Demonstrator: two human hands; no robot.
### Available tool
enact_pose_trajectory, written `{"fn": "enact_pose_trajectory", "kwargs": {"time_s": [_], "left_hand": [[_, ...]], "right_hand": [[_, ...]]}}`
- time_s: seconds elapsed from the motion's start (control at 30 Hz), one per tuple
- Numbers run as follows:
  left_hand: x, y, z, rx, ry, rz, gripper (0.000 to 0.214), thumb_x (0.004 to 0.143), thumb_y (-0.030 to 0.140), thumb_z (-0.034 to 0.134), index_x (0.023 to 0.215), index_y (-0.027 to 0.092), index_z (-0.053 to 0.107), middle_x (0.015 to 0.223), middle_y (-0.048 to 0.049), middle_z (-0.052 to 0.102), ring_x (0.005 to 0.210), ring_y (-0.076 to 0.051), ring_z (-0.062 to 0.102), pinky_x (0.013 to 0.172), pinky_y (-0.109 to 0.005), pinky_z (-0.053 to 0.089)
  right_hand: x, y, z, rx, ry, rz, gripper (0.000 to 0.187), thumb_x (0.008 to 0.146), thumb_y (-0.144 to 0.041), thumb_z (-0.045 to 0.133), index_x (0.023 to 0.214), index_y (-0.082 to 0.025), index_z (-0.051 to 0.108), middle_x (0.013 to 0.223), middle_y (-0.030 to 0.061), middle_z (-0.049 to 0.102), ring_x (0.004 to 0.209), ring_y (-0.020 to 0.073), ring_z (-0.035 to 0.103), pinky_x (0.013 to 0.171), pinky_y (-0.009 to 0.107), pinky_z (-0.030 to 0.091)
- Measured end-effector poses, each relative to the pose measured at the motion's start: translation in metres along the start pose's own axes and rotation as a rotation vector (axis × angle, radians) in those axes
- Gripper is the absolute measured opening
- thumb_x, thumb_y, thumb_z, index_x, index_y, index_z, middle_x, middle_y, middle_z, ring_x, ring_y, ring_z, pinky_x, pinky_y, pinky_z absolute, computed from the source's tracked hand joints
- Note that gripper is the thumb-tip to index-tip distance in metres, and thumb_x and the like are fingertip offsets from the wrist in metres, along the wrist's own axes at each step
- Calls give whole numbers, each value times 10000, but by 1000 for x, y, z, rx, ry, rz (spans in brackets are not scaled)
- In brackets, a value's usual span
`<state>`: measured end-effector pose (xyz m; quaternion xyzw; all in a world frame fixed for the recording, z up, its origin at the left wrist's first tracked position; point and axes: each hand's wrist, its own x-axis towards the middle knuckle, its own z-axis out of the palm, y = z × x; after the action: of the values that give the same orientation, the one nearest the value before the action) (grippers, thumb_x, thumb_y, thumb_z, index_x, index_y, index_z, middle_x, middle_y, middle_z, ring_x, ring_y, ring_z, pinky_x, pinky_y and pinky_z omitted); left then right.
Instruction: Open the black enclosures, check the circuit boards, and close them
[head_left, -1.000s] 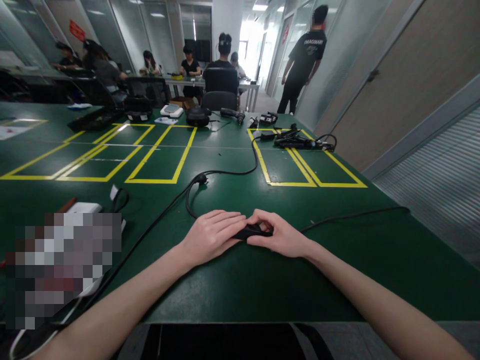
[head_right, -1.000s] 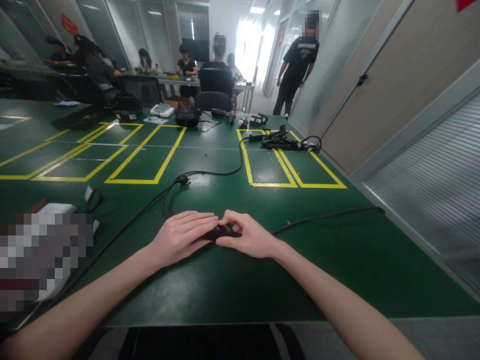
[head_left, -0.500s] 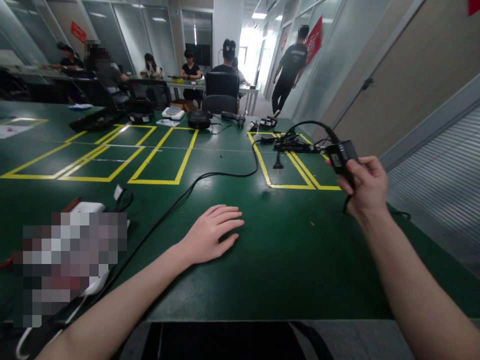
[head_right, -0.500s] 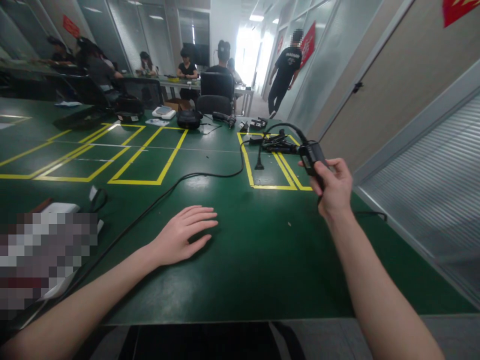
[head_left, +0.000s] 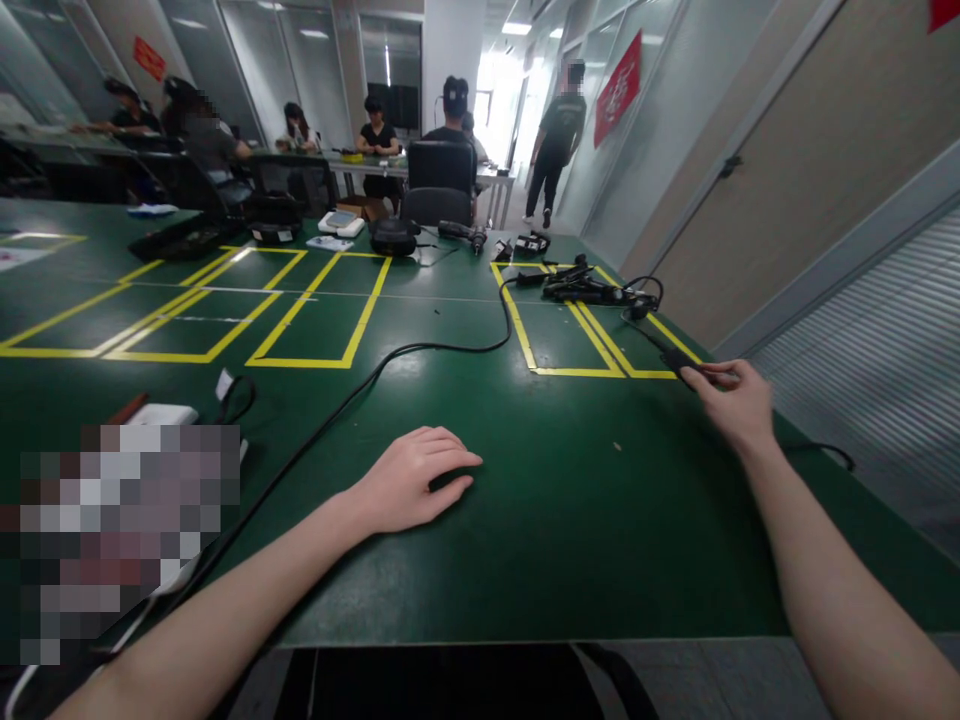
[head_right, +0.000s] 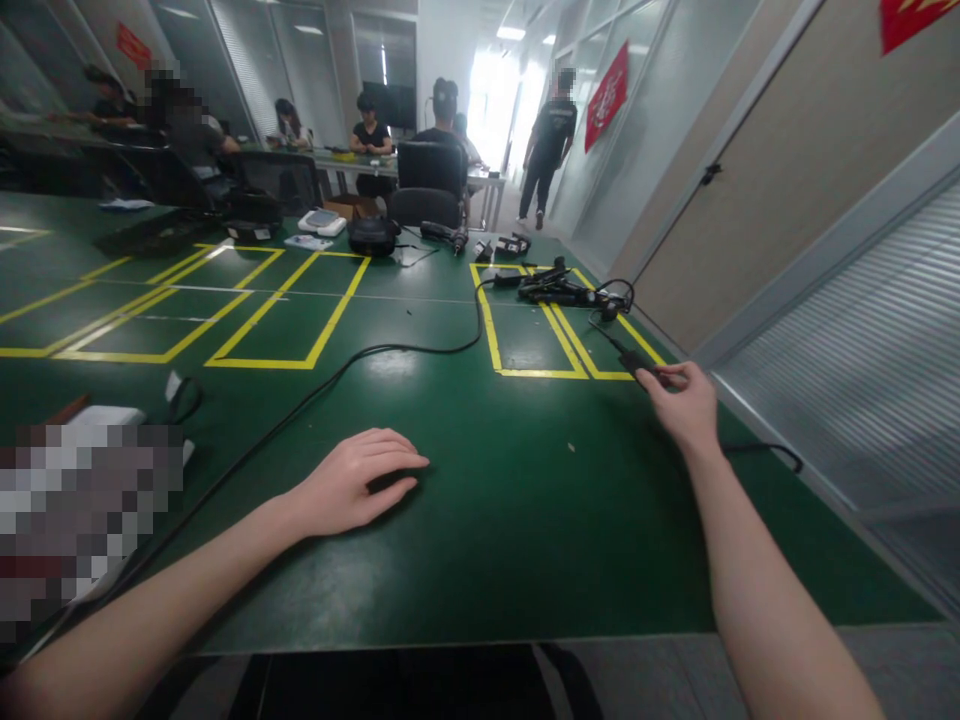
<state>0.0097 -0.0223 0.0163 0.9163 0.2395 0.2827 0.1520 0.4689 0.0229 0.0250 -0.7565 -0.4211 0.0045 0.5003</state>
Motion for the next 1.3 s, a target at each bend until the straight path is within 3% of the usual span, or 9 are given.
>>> {"fn": "enact_pose_trajectory", "kwargs": {"time_s": [0.27,0.47,0.6,0.73,0.87,0.97,1.2,1.3], "left_hand": [[0,1,-1,0,2,5,219,1013,246,579,1136,169,742,1044,-82,781,978,-213,725,905,-383,594],[1,2,-2,1,15,19,204,1008,227,587,1132,168,739,1027,-73,785,960,-206,728,892,-365,590],[1,2,-1,14,3,16,209,1009,235,581,1134,179,738,1026,-74,784,963,-207,728,890,-362,589],[0,1,-1,15,4,16,211,1012,238,575,1130,174,738,1023,-76,782,958,-207,726,881,-364,586],[0,1,0,4,7,14,213,1017,247,571,1126,176,740,1016,-77,782,957,-204,723,889,-366,586],[0,1,0,-2,3,10,213,1013,246,576,1127,178,744,1018,-76,784,961,-205,725,894,-367,586],[1,3,-1,-4,-11,4,224,1017,253,558,1110,187,751,999,-74,784,941,-200,724,880,-357,591],[1,2,-2,-4,-15,3,224,1019,256,557,1103,183,752,1002,-76,780,946,-200,721,895,-363,588]], "right_hand": [[-9,-4,2,-108,-108,18,223,702,-277,779,892,-198,693,902,127,756,963,318,721,889,412,533],[-6,-5,0,-230,66,-45,418,775,-328,709,1152,-147,724,1123,180,753,1068,343,702,945,436,528],[-4,-3,-2,-348,-101,45,444,710,-350,800,1112,-163,772,1095,179,768,1099,380,687,986,464,509],[-2,-1,-2,-252,-94,136,407,693,-337,805,1051,-143,786,1045,162,769,1101,353,685,1006,437,498],[2,5,-1,-206,-92,219,343,723,-345,761,973,-112,781,738,119,717,779,319,704,790,433,547],[4,11,-2,-158,-91,280,331,754,-368,717,948,-104,768,544,53,603,492,259,604,552,393,494],[11,27,-2,-59,-30,294,250,710,-275,698,907,-124,725,584,35,585,365,190,536,416,329,431],[13,33,-4,6,-58,214,260,678,-312,752,857,-130,703,597,56,593,352,188,512,388,339,419]]}}
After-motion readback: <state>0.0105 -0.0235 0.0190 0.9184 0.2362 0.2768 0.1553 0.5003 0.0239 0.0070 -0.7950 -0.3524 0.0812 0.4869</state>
